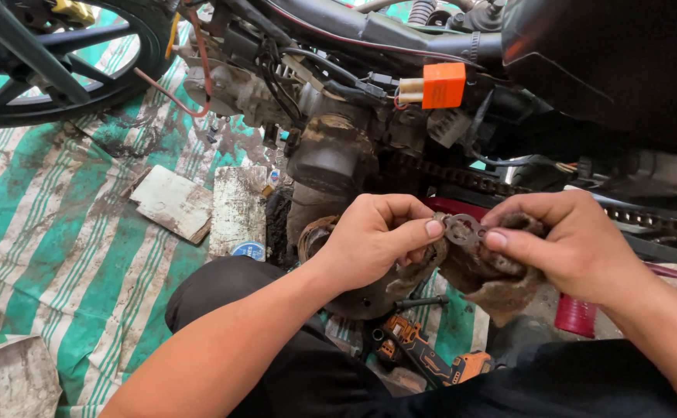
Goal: Cleaning and repairing the chain and sprocket area of a motorcycle using a rag and hand tools
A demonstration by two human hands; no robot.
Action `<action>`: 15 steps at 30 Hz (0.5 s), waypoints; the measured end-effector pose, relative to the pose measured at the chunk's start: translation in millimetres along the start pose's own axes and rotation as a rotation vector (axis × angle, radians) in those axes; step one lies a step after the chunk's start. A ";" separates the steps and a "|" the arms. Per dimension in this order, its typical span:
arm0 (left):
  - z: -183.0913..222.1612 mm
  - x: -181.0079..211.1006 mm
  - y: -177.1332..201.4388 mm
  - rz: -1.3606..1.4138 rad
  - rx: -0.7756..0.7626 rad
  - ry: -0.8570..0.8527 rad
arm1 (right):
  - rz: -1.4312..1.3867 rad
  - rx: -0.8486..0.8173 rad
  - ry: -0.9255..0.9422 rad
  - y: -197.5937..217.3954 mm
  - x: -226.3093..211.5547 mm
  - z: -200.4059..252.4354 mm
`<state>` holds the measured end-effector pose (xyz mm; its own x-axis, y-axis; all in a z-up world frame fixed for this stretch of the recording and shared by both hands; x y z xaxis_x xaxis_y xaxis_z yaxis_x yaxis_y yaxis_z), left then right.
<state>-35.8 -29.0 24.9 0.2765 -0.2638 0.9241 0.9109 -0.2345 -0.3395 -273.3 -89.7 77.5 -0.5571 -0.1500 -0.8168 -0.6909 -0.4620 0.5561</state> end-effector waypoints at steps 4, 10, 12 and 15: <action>1.2 15.2 4.2 -0.302 0.064 -0.058 | -0.261 -0.036 -0.082 0.1 18.2 3.0; 6.2 40.1 -8.1 -0.624 0.153 -0.245 | -0.353 0.001 -0.125 10.0 28.6 19.2; 14.6 52.1 -24.2 -0.635 0.085 -0.491 | -0.276 0.015 -0.171 13.1 27.0 25.8; 19.8 50.3 -44.4 -0.700 0.061 -0.637 | -0.239 0.014 -0.154 14.2 28.9 35.9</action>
<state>-56.3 -13.3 90.0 -0.2401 0.4829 0.8421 0.9424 -0.0920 0.3215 -315.7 -69.3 67.3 -0.4400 0.0967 -0.8928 -0.8169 -0.4560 0.3532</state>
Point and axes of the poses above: each hand's wrist, its own z-axis away from the middle knuckle, its own y-axis out of the back of the hand, x = y × z, the point moved 5 cm from there along -z, towards the middle knuckle, and after that the axes turned 6 degrees about y, right-handed, at the moved point
